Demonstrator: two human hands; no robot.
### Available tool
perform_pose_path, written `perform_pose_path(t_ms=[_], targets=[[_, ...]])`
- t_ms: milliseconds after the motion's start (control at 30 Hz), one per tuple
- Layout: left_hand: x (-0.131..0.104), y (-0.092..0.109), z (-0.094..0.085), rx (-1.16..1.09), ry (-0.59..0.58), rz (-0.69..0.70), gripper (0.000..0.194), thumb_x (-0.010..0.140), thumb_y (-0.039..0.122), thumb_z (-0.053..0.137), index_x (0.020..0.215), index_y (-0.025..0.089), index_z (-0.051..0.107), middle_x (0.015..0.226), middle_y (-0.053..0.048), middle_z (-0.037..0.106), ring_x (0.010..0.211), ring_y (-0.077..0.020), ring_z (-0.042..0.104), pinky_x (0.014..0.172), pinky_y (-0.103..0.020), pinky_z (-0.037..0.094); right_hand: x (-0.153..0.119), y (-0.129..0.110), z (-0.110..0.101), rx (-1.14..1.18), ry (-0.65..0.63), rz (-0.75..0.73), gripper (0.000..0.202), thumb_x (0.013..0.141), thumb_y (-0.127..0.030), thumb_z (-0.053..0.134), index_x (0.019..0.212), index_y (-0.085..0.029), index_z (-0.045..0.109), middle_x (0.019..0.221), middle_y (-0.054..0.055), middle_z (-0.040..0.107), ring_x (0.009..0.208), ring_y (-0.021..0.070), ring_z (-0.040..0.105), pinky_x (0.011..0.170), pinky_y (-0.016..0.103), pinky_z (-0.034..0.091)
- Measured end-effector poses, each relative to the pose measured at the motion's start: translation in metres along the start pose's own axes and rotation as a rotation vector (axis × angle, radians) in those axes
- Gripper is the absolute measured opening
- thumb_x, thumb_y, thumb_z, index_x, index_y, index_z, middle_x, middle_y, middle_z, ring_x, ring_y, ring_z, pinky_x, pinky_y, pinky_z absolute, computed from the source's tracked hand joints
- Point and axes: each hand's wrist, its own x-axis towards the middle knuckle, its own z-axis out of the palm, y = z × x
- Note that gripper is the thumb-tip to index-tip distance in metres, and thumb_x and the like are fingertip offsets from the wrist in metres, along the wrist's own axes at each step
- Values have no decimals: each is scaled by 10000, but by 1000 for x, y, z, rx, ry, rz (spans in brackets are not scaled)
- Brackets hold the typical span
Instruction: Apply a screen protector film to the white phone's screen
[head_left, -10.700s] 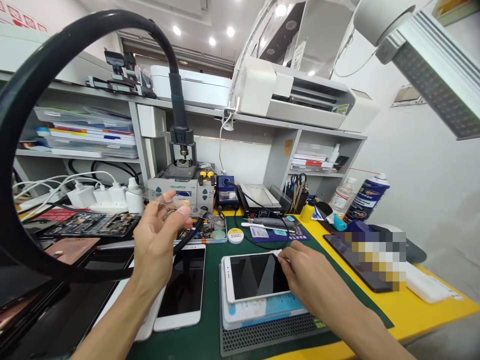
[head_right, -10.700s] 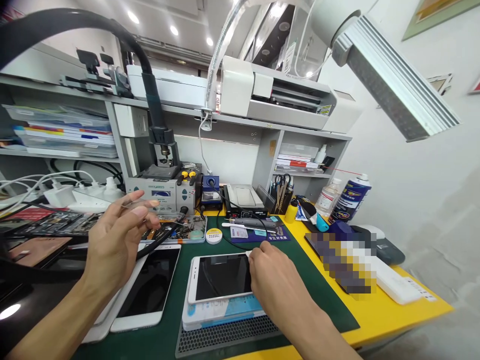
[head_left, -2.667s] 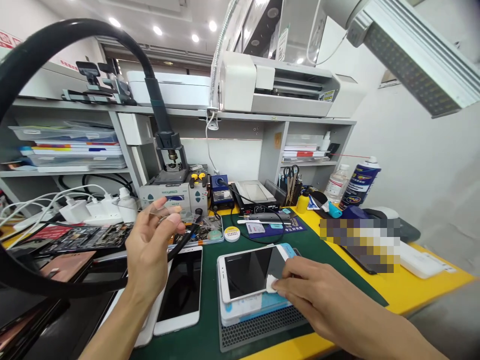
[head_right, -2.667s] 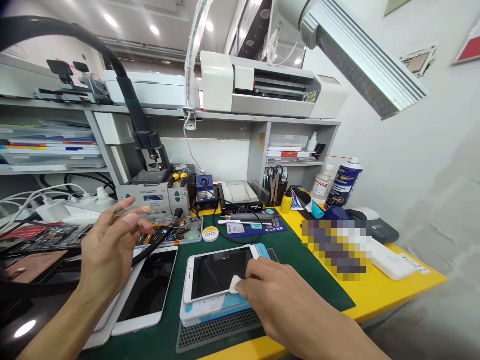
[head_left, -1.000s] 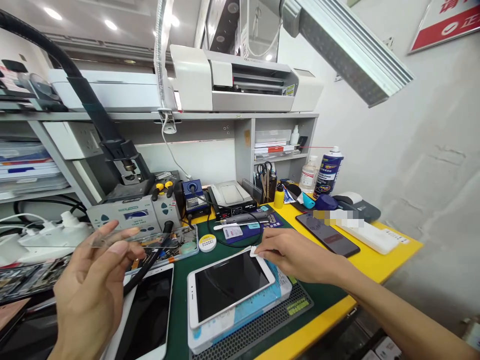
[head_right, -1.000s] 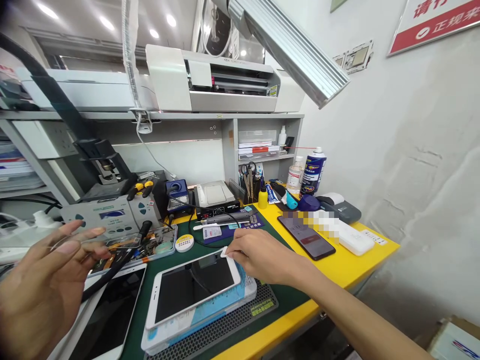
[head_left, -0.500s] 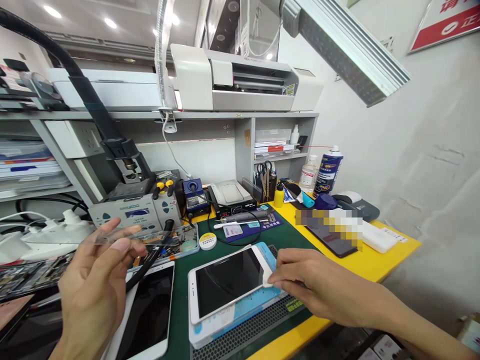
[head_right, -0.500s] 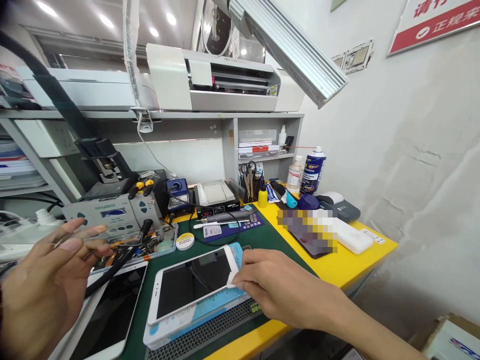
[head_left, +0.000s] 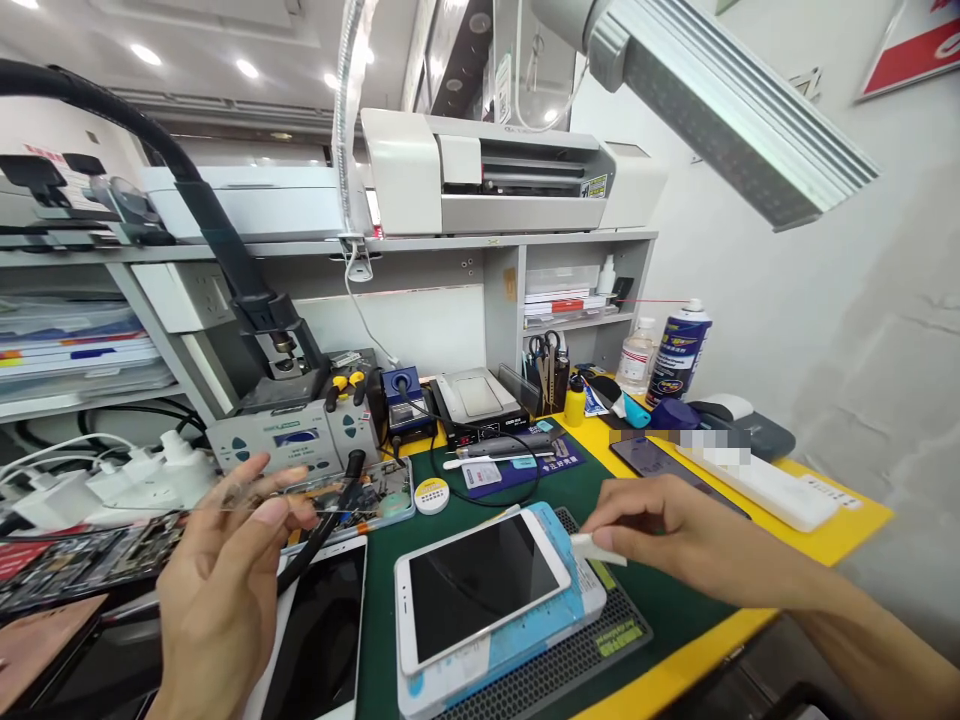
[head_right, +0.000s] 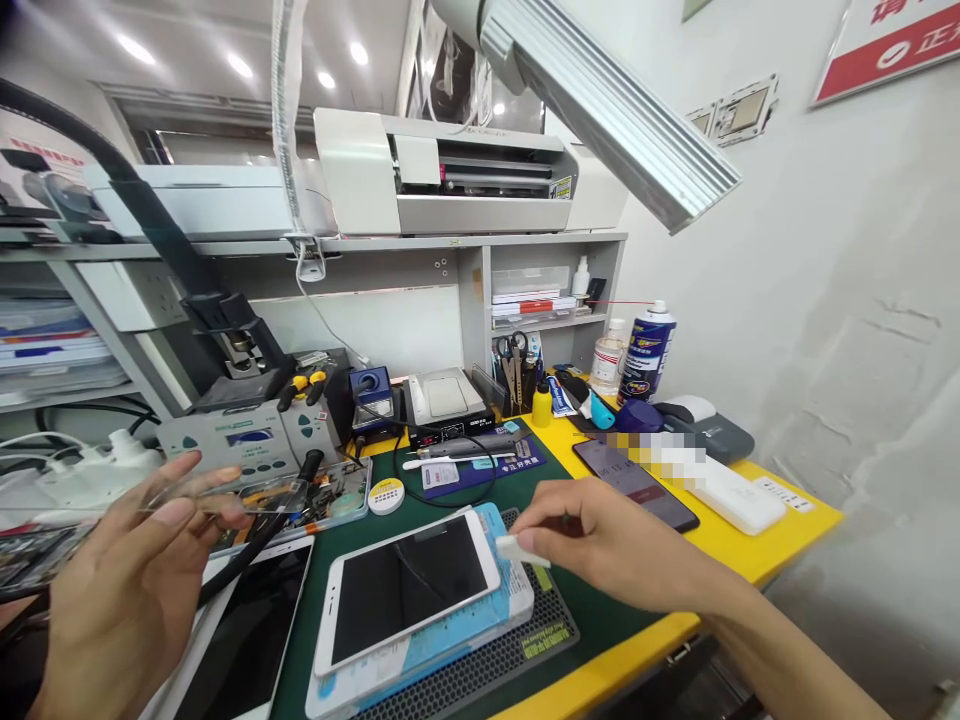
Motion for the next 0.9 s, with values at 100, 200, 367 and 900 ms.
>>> perform_pose_path(t_ms=[100, 200, 367, 900], targets=[[0, 1, -1, 15, -3, -7, 537, 727, 320, 816, 1233, 213, 673, 1052, -71, 742, 716, -168, 650, 743, -297, 538, 19, 5, -10, -7, 36, -1, 352, 968, -527, 605, 921, -222, 774, 884, 29, 683, 781, 192, 558, 687, 300, 406], [0, 3, -1, 9, -5, 2, 514, 737, 309, 795, 1227, 212, 672, 1054, -71, 740, 725, -171, 652, 745, -297, 537, 39, 4, -16, -63, 69, 3, 416, 949, -583, 584, 895, -220, 780, 848, 43, 689, 758, 213, 566, 670, 319, 409], [3, 2, -2, -16, -25, 27, 487, 762, 305, 788, 1220, 194, 665, 1058, -73, 728, 732, -168, 644, 760, -309, 526, 75, -11, -14, -106, 39, 7, 408, 897, -591, 613, 848, -225, 785, 661, 10, 584, 585, 171, 457, 564, 305, 336], [7, 6, -8, -34, 23, -8, 397, 814, 252, 722, 1204, 203, 670, 1060, -75, 718, 736, -179, 642, 762, -319, 514, 145, -42, 30, -26, -63, -47, 253, 895, -315, 631, 995, -149, 792, 751, 19, 681, 644, 148, 533, 590, 269, 368]])
